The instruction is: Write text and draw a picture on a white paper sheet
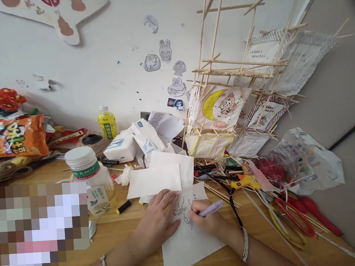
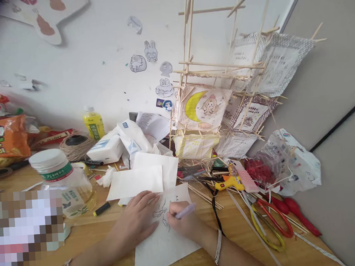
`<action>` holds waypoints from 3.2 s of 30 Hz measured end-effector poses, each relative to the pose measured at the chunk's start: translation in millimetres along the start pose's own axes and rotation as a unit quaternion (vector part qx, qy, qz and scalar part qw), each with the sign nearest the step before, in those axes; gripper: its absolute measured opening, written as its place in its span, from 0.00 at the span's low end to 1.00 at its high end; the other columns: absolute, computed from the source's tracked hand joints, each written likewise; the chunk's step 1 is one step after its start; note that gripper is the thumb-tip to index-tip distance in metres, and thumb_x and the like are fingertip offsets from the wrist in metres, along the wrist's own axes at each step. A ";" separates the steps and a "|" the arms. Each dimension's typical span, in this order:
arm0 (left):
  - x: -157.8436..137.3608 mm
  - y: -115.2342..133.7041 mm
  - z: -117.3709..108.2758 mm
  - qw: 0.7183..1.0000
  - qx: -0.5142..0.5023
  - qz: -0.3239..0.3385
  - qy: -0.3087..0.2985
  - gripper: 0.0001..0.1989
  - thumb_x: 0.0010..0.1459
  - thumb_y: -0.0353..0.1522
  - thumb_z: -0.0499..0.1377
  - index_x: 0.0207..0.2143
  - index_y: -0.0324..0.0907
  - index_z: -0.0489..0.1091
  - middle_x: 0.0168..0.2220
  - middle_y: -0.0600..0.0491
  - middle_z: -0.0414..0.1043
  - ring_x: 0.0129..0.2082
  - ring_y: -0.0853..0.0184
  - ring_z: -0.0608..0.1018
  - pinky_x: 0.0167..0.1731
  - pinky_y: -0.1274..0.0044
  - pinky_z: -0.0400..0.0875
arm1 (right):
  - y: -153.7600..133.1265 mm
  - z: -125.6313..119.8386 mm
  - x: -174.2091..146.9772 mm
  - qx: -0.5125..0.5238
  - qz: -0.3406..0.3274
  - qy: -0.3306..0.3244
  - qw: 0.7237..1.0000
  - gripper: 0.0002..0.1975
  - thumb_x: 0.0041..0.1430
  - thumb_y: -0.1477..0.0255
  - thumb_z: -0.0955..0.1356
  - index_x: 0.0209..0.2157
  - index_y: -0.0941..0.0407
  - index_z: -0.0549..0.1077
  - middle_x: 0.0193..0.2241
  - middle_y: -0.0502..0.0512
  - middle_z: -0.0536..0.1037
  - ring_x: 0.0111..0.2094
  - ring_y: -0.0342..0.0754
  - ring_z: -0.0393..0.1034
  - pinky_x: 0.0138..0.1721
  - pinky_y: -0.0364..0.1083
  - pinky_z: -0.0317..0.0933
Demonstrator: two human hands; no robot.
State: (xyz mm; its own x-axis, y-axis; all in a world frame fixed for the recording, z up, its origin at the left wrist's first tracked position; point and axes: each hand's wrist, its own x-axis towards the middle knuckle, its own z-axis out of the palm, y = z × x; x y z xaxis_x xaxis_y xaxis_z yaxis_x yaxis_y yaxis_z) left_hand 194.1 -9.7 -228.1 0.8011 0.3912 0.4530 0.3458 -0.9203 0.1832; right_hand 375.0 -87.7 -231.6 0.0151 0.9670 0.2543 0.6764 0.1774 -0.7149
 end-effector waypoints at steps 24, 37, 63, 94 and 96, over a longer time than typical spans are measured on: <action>-1.5 -0.4 0.1 1.000 -0.004 -0.003 -0.014 0.27 0.50 0.30 0.59 0.54 0.37 0.58 0.51 0.44 0.62 0.52 0.53 0.61 0.49 0.61 0.62 | 1.1 -0.6 -2.8 -0.021 -0.037 -0.010 0.999 0.14 0.48 0.77 0.60 0.16 0.55 0.49 0.14 0.44 0.56 0.19 0.40 0.52 0.21 0.41 0.44; 0.7 0.5 -0.5 1.000 -0.003 -0.006 -0.015 0.28 0.50 0.29 0.59 0.54 0.38 0.58 0.51 0.45 0.62 0.52 0.53 0.61 0.49 0.62 0.62 | 2.3 0.0 -3.6 -0.020 -0.036 -0.007 0.999 0.14 0.48 0.78 0.60 0.16 0.55 0.49 0.15 0.44 0.56 0.19 0.40 0.52 0.22 0.42 0.43; 0.3 0.7 -1.6 1.000 -0.008 -0.009 -0.015 0.27 0.51 0.30 0.58 0.54 0.38 0.58 0.51 0.44 0.62 0.52 0.53 0.62 0.49 0.61 0.62 | -2.0 -2.8 -0.7 0.053 0.007 -0.043 0.998 0.13 0.46 0.77 0.60 0.14 0.55 0.51 0.14 0.45 0.58 0.19 0.40 0.52 0.21 0.41 0.46; -0.1 1.6 -3.1 1.000 -0.013 -0.002 0.001 0.26 0.50 0.30 0.57 0.53 0.39 0.59 0.50 0.45 0.64 0.52 0.53 0.63 0.49 0.61 0.63 | -1.5 -4.4 -1.1 0.093 0.014 -0.065 0.993 0.13 0.42 0.81 0.61 0.13 0.55 0.51 0.13 0.43 0.56 0.18 0.39 0.51 0.20 0.39 0.47; 1.2 1.9 -5.5 1.000 -0.029 -0.003 0.006 0.23 0.53 0.29 0.55 0.53 0.40 0.60 0.50 0.45 0.64 0.50 0.54 0.65 0.48 0.61 0.64 | -4.4 -9.3 -1.4 0.103 0.027 -0.031 0.994 0.12 0.44 0.79 0.61 0.14 0.55 0.53 0.14 0.44 0.58 0.19 0.40 0.54 0.21 0.39 0.49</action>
State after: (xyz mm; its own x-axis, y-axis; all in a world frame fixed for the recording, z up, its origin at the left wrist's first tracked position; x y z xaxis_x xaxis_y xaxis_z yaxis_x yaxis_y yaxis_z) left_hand 193.0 -11.1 -222.4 0.7925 0.3973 0.4628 0.3220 -0.9169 0.2357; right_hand 378.9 -91.5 -222.8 -0.0025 0.9845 0.1756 0.5114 0.1522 -0.8458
